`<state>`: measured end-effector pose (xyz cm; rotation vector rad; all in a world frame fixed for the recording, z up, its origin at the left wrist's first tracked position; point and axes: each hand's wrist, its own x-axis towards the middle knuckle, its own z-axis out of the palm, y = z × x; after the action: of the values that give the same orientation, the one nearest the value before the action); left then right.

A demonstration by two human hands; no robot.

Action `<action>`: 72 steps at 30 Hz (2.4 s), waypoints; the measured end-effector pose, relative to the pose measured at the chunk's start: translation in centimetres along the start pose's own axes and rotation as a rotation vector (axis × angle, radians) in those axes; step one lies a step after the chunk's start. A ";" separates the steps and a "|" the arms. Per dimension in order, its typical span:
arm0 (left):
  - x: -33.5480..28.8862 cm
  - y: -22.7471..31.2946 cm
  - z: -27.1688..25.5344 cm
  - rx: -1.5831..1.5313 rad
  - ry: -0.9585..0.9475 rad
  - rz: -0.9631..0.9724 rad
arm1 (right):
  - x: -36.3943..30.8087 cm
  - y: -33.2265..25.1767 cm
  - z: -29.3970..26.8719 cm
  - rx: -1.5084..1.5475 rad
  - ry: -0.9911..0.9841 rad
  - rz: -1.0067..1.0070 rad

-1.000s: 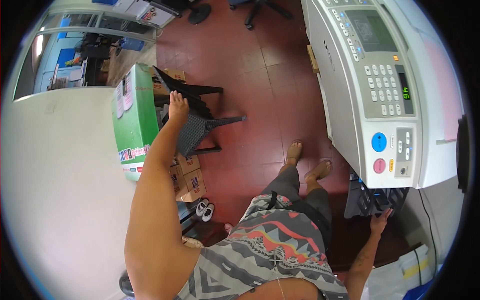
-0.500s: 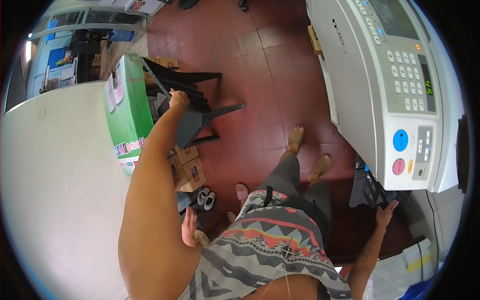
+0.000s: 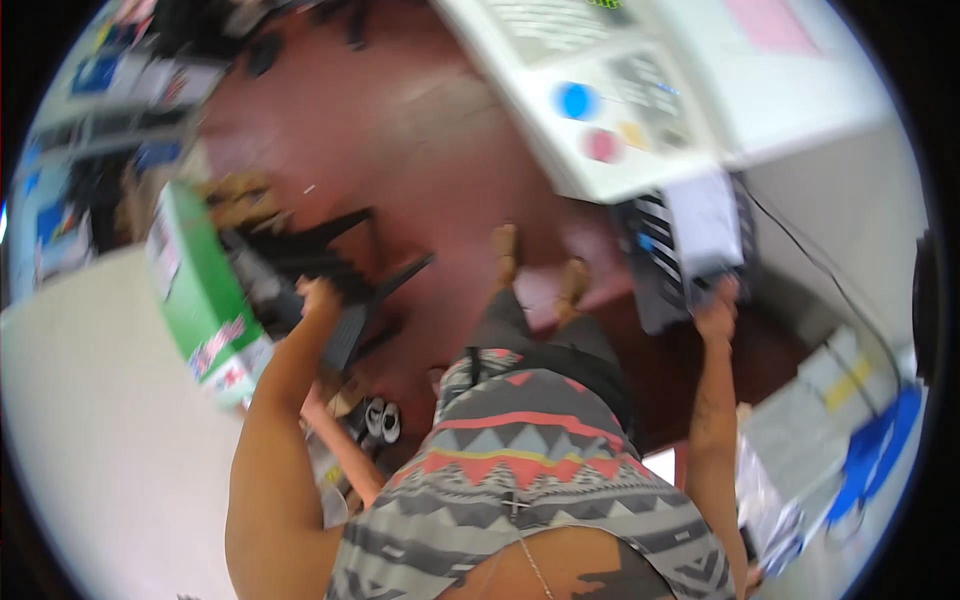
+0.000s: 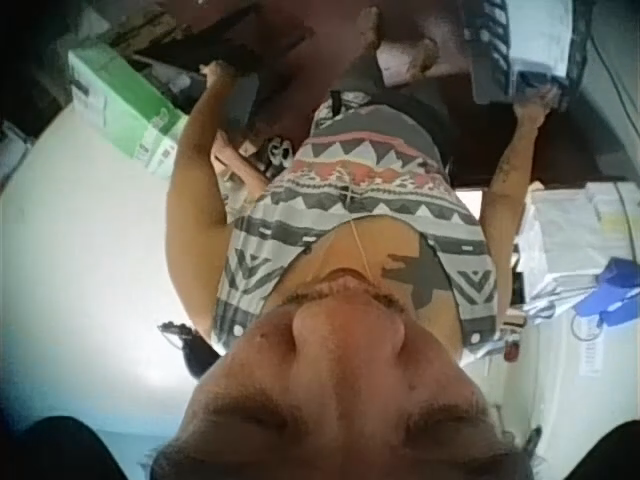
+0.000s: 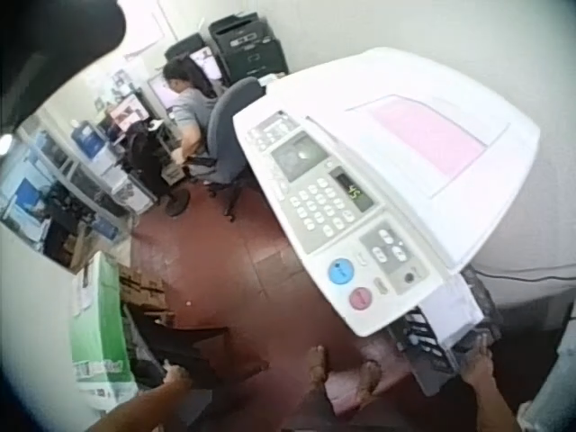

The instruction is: Operating a large office duplicator or printing machine, including loading paper and checking output.

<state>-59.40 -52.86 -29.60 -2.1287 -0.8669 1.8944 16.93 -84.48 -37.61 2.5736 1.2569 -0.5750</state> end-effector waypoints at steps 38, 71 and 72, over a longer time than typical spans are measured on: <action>-0.2 -14.0 -42.7 -2.255 0.673 0.430 | 2.3 -3.0 -3.2 0.300 -0.225 0.344; -0.6 -13.2 -45.5 -2.509 0.520 0.876 | -0.4 -4.9 -4.2 0.528 -0.133 0.411; -0.5 -13.2 -45.5 -2.488 0.543 0.890 | -0.3 -4.8 -4.2 0.510 -0.149 0.426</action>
<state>-20.31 -30.86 -14.44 0.9718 0.8433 0.5093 14.00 -80.28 -33.83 2.9977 0.5280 -1.0741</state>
